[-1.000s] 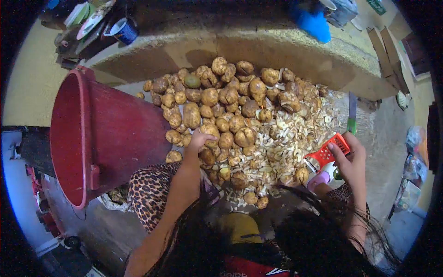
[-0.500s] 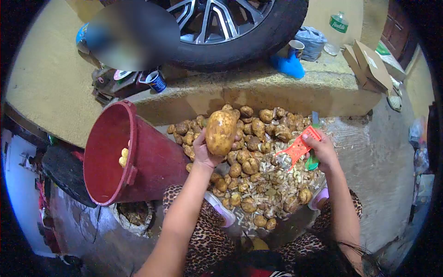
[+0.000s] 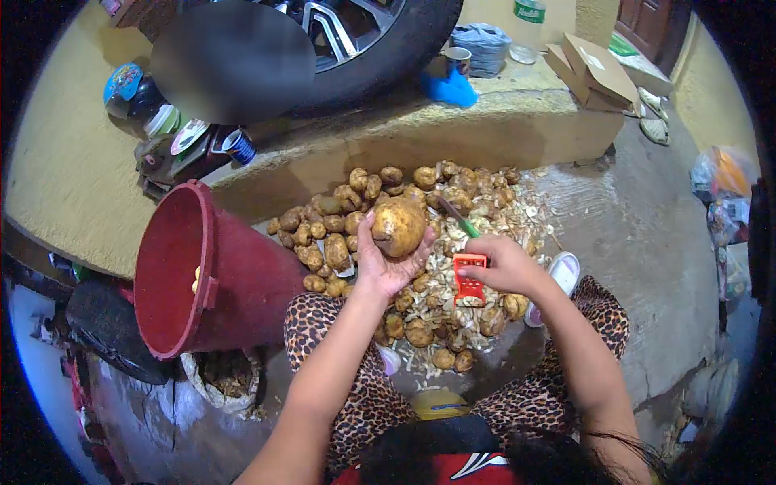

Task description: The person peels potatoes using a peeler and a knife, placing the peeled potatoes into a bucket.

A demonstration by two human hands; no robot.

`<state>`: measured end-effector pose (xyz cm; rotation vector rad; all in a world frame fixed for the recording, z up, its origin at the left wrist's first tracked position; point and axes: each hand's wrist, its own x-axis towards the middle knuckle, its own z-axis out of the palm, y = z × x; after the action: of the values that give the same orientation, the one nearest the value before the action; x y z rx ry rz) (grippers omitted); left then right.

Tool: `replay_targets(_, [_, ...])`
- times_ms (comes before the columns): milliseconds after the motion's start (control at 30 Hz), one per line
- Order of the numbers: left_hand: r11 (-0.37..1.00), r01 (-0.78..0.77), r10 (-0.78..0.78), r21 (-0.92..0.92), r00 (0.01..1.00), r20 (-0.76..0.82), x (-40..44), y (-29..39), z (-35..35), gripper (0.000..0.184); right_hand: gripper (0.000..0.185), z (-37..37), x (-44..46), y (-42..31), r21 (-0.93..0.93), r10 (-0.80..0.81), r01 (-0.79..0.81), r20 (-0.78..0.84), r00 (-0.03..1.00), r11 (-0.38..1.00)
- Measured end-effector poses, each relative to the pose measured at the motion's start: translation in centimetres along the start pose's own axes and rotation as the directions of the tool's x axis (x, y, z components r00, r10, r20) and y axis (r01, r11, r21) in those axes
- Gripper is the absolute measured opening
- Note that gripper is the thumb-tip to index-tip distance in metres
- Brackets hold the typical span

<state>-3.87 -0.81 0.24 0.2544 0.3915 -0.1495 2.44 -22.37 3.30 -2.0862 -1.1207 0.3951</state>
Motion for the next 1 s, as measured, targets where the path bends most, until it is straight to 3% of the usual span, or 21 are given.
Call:
replay_targets(67, [0.987,-0.072,0.069,0.146,0.997,0.026,0.6,-0.3,-0.2,0.074,0.024,0.4,-0.3,0.4,-0.107,-0.134,0.128,-0.049,0.990,0.986])
replay_targets(200, [0.982,-0.088,0.106,0.167,0.989,-0.101,0.5,-1.9,1.0,0.063,0.019,0.6,-0.6,-0.4,-0.166,0.002,-0.014,-0.070,0.998,0.986])
replay_targets(233, [0.991,-0.027,0.032,0.127,0.999,-0.032,0.8,-1.6,0.5,0.058,0.018,0.5,-0.5,-1.0,-0.155,0.013,-0.028,-0.095,0.995,0.988])
replay_targets(367, [0.987,0.006,0.005,0.158,0.997,-0.072,1.2,-2.0,1.1,0.053,0.019,0.9,0.0,0.0,-0.083,0.013,-0.036,-0.267,0.964,0.996])
replay_targets(467, [0.966,-0.056,0.028,0.252,0.993,0.113,1.9,-1.9,0.2,0.053,0.019,0.5,0.5,0.5,-0.041,0.160,-0.180,-0.295,0.942,0.983])
replay_targets(500, [0.979,-0.046,0.011,0.198,0.984,0.176,1.7,-2.0,0.6,0.055,0.022,0.4,0.5,0.9,-0.014,0.232,-0.247,-0.299,0.926,0.969])
replay_targets(600, [0.965,-0.122,0.077,0.231,0.978,0.194,1.6,-2.3,1.0,0.057,0.024,0.7,0.6,1.9,0.322,0.434,-0.348,-0.253,0.865,0.881])
replay_targets(633, [0.973,-0.104,0.070,0.206,0.983,0.167,1.6,-2.4,0.9,0.057,0.023,0.3,0.7,1.6,0.400,0.538,-0.443,-0.162,0.827,0.802])
replay_targets(733, [0.984,-0.079,0.062,0.163,0.992,0.106,1.6,-1.8,1.2,0.055,0.019,1.1,0.9,2.5,0.578,0.551,-0.447,-0.006,0.835,0.683])
replay_targets(767, [0.980,-0.133,0.119,0.149,0.988,0.103,1.8,-1.9,1.1,0.051,0.017,1.7,1.0,2.7,0.616,0.582,-0.458,-0.001,0.813,0.640])
replay_targets(867, [0.966,-0.214,0.217,0.146,0.976,-0.007,2.6,-2.3,-0.1,0.063,0.013,2.3,1.3,2.6,0.768,0.577,-0.439,0.112,0.809,0.466])
replay_targets(900, [0.979,-0.169,0.168,0.111,0.986,0.016,2.6,-2.2,-0.2,0.057,0.010,2.1,1.4,2.1,0.844,0.566,-0.389,0.127,0.814,0.370])
replay_targets(1000, [0.962,-0.171,0.164,0.213,0.985,0.047,2.1,-2.9,0.1,0.053,0.010,1.6,1.5,1.9,0.889,0.610,-0.323,0.064,0.790,0.325])
